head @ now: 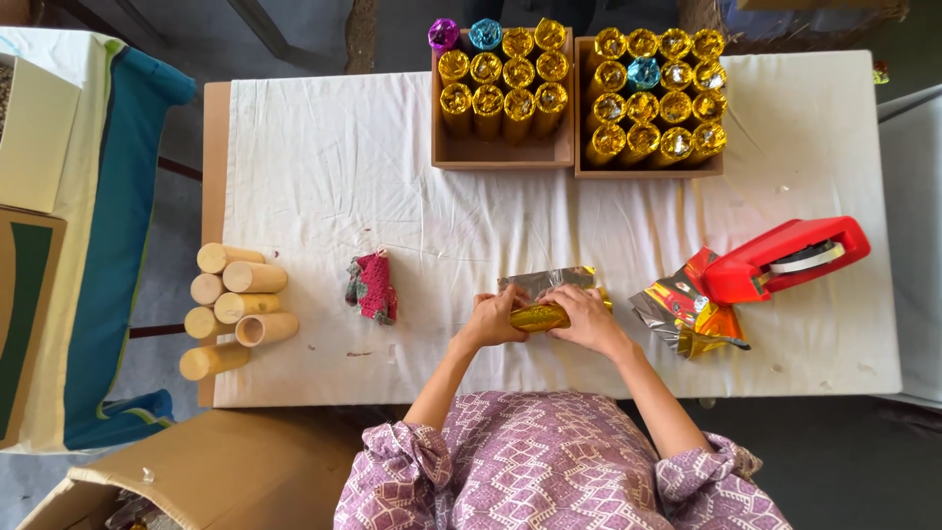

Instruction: The person is seen wrapping cardboard tubes in gold foil and tape to create fireworks.

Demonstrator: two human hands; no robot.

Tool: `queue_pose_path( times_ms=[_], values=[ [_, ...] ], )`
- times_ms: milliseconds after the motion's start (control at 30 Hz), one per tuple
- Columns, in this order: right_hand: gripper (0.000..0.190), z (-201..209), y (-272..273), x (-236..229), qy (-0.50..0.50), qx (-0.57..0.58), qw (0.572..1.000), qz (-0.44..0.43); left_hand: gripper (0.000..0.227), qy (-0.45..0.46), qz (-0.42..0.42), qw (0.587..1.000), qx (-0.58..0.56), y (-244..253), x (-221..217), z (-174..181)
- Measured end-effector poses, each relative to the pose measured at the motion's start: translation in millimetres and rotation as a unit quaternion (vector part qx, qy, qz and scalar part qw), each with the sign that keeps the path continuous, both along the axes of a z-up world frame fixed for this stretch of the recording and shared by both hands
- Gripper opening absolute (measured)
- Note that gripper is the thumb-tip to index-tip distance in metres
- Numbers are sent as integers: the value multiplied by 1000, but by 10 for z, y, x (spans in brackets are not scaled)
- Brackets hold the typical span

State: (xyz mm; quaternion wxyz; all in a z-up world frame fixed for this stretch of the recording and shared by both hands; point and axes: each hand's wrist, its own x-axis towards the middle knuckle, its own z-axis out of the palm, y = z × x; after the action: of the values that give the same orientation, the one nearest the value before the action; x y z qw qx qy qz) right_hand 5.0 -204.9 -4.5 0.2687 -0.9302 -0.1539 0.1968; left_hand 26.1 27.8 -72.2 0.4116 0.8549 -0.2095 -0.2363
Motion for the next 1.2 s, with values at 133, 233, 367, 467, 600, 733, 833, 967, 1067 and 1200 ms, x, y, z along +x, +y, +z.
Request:
queue_pose_path(
  times_ms=[133,233,367,467,600,733,833,967,1067,1200],
  values=[
    [64,-34,-37,5,4,2,1000,4,91,47,7,999,5,0,53,393],
    [64,-2,-24,8,4,1,1000,8,68,-84,142,986,-23,23,7,-54],
    [64,57,7,46,14,-1,1000,11,74,-97,237,963,-80,-33,56,-237],
    [64,9,13,-6,19,-12,1000,11,80,38,260,961,-88,-93,89,12],
    [65,-24,-23,-6,3,-31,999,7,49,-18,227,974,2,-164,90,-224],
    [64,4,2,-15,-4,-21,1000,9,30,-50,226,972,41,-135,43,-549],
    [63,26,-2,1,-4,-17,1000,5,28,-117,246,962,-27,-142,-16,-667],
    [63,28,-4,7,6,-28,1000,2,30,-35,232,972,-33,-148,-126,-600],
    [63,7,12,22,3,-27,1000,4,36,21,242,970,-8,-106,-27,-205],
    [62,-30,-20,-10,9,-30,999,1,51,17,228,973,-19,-75,39,388]
  ],
)
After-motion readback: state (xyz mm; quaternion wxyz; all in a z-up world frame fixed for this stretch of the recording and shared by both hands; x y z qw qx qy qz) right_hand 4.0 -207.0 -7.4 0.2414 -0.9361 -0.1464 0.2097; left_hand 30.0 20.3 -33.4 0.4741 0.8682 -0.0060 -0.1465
